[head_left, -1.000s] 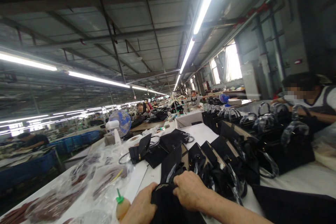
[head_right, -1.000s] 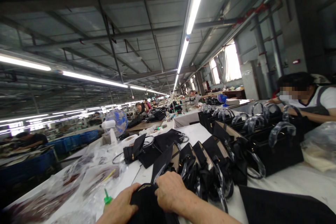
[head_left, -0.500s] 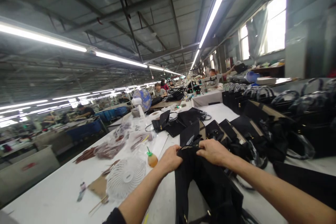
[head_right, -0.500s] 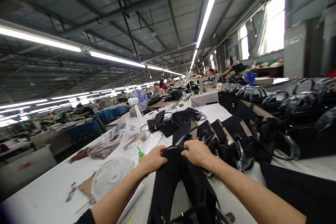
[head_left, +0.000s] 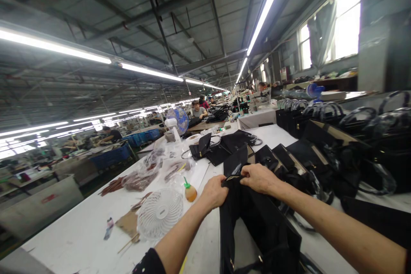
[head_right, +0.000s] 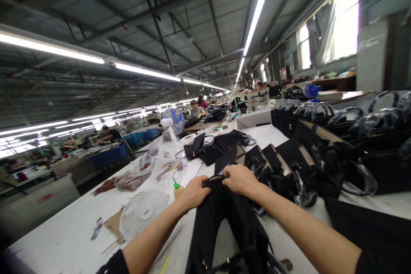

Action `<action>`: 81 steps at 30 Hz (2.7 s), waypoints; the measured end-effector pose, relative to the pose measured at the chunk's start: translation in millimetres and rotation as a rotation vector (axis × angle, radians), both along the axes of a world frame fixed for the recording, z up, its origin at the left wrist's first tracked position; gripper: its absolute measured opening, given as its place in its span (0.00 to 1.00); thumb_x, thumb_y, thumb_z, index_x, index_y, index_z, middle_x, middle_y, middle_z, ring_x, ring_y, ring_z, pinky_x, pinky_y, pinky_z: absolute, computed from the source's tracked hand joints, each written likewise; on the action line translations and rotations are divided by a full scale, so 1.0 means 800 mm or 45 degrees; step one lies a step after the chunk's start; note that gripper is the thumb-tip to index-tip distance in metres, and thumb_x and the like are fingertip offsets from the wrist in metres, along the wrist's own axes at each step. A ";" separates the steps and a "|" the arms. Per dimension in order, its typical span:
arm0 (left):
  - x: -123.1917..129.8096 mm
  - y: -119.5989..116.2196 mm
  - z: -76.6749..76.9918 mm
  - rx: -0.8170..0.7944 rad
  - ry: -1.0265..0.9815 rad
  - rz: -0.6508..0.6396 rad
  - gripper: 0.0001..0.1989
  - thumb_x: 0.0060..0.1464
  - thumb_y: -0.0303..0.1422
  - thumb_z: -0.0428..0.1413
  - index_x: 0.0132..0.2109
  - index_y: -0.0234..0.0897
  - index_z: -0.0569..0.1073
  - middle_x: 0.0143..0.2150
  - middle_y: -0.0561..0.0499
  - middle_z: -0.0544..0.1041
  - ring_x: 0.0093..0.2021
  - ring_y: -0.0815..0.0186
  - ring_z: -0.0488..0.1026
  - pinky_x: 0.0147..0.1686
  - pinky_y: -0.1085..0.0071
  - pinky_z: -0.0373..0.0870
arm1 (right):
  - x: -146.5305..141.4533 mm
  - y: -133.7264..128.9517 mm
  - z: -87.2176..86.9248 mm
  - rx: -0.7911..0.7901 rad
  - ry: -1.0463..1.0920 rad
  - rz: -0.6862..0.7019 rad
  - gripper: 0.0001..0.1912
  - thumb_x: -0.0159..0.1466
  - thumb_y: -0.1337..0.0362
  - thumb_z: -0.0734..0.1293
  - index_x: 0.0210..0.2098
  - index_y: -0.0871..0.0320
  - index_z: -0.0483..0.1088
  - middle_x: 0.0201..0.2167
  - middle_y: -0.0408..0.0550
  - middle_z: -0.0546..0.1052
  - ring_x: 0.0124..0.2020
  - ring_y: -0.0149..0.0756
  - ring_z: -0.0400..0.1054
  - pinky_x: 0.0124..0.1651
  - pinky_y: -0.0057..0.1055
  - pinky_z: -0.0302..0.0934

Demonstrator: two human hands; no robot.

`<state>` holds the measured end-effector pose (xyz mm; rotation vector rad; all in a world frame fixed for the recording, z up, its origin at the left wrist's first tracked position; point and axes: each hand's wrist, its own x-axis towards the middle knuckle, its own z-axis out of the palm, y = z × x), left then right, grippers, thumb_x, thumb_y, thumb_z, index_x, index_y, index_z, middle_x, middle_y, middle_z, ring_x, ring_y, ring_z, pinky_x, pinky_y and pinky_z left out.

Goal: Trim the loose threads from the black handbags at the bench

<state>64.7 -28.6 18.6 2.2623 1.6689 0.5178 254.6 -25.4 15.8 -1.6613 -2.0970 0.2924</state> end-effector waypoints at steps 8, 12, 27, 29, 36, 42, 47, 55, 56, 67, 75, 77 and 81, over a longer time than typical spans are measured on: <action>-0.004 0.008 -0.003 -0.008 -0.008 -0.008 0.11 0.48 0.31 0.51 0.37 0.34 0.75 0.31 0.49 0.76 0.34 0.64 0.70 0.31 0.73 0.60 | -0.018 0.015 0.000 0.007 -0.034 0.049 0.10 0.54 0.57 0.65 0.32 0.52 0.76 0.29 0.44 0.77 0.33 0.35 0.69 0.31 0.27 0.51; -0.003 0.007 0.000 -0.018 -0.029 0.011 0.10 0.48 0.31 0.51 0.35 0.34 0.76 0.27 0.50 0.74 0.32 0.65 0.69 0.30 0.74 0.59 | -0.024 0.016 0.003 0.053 -0.115 0.022 0.10 0.54 0.58 0.64 0.29 0.54 0.76 0.28 0.46 0.77 0.34 0.37 0.70 0.30 0.28 0.50; -0.005 0.010 -0.002 -0.172 -0.173 0.049 0.09 0.47 0.33 0.51 0.29 0.34 0.74 0.19 0.55 0.64 0.22 0.71 0.60 0.22 0.75 0.51 | -0.027 0.019 0.001 0.022 -0.083 0.103 0.12 0.57 0.56 0.64 0.35 0.50 0.76 0.33 0.45 0.78 0.37 0.36 0.70 0.32 0.27 0.53; -0.005 0.009 -0.001 -0.168 -0.170 0.040 0.09 0.47 0.33 0.50 0.29 0.34 0.74 0.18 0.56 0.63 0.22 0.71 0.60 0.22 0.74 0.51 | -0.029 0.018 0.002 0.028 -0.117 0.093 0.12 0.57 0.56 0.64 0.35 0.51 0.77 0.33 0.46 0.78 0.38 0.37 0.70 0.33 0.27 0.54; -0.003 0.015 0.007 -0.114 -0.137 -0.002 0.14 0.50 0.40 0.52 0.30 0.32 0.75 0.21 0.54 0.67 0.24 0.70 0.63 0.23 0.75 0.52 | -0.039 0.020 0.001 0.066 -0.134 0.058 0.11 0.56 0.59 0.63 0.31 0.53 0.77 0.32 0.50 0.79 0.38 0.41 0.71 0.33 0.29 0.56; -0.006 0.042 -0.002 -0.069 -0.298 -0.208 0.11 0.47 0.36 0.55 0.34 0.33 0.75 0.26 0.54 0.72 0.26 0.70 0.65 0.25 0.76 0.55 | -0.037 0.013 0.001 0.109 -0.119 0.027 0.11 0.56 0.61 0.62 0.32 0.52 0.77 0.33 0.50 0.79 0.39 0.42 0.73 0.33 0.29 0.58; -0.001 0.042 -0.001 0.111 -0.115 -0.172 0.09 0.46 0.31 0.53 0.33 0.36 0.76 0.28 0.53 0.75 0.30 0.68 0.69 0.29 0.75 0.57 | -0.028 0.007 -0.004 0.131 -0.084 0.101 0.14 0.54 0.64 0.62 0.37 0.54 0.76 0.36 0.52 0.79 0.41 0.45 0.72 0.38 0.31 0.61; 0.012 0.034 0.011 0.328 0.201 -0.134 0.08 0.48 0.36 0.54 0.28 0.39 0.76 0.27 0.53 0.75 0.32 0.67 0.70 0.31 0.73 0.56 | -0.025 0.006 -0.007 0.150 -0.021 0.086 0.15 0.53 0.65 0.62 0.38 0.53 0.76 0.37 0.52 0.79 0.43 0.46 0.72 0.42 0.33 0.61; 0.015 0.035 0.011 0.323 0.202 -0.126 0.08 0.48 0.36 0.54 0.28 0.39 0.76 0.27 0.52 0.75 0.32 0.67 0.70 0.30 0.73 0.56 | -0.024 0.006 -0.006 0.138 -0.012 0.080 0.15 0.53 0.64 0.62 0.38 0.53 0.76 0.38 0.51 0.79 0.43 0.46 0.72 0.42 0.32 0.61; 0.002 0.036 -0.007 -0.305 -0.465 -0.330 0.19 0.39 0.27 0.56 0.43 0.32 0.74 0.34 0.50 0.77 0.30 0.68 0.71 0.28 0.76 0.62 | -0.004 0.019 -0.018 0.041 0.105 0.076 0.09 0.54 0.63 0.64 0.33 0.54 0.75 0.34 0.46 0.78 0.38 0.38 0.71 0.35 0.28 0.56; 0.003 0.033 -0.012 -0.247 -0.450 -0.187 0.13 0.40 0.26 0.53 0.36 0.31 0.75 0.26 0.52 0.74 0.24 0.72 0.67 0.22 0.78 0.58 | -0.004 0.021 -0.019 0.073 0.105 0.131 0.10 0.57 0.60 0.63 0.36 0.52 0.75 0.34 0.44 0.78 0.38 0.36 0.70 0.36 0.27 0.55; 0.003 0.035 -0.014 -0.248 -0.463 -0.152 0.11 0.41 0.26 0.53 0.34 0.31 0.75 0.23 0.54 0.71 0.21 0.73 0.64 0.20 0.78 0.55 | -0.007 0.022 -0.017 0.091 0.070 0.154 0.11 0.57 0.60 0.63 0.37 0.49 0.75 0.35 0.43 0.78 0.39 0.36 0.70 0.37 0.27 0.55; 0.000 0.040 -0.019 -0.193 -0.429 -0.092 0.08 0.43 0.28 0.54 0.32 0.32 0.75 0.21 0.55 0.69 0.21 0.74 0.62 0.19 0.78 0.51 | -0.014 0.025 -0.014 0.093 0.005 0.130 0.11 0.56 0.59 0.64 0.36 0.49 0.76 0.34 0.45 0.78 0.39 0.39 0.70 0.35 0.29 0.54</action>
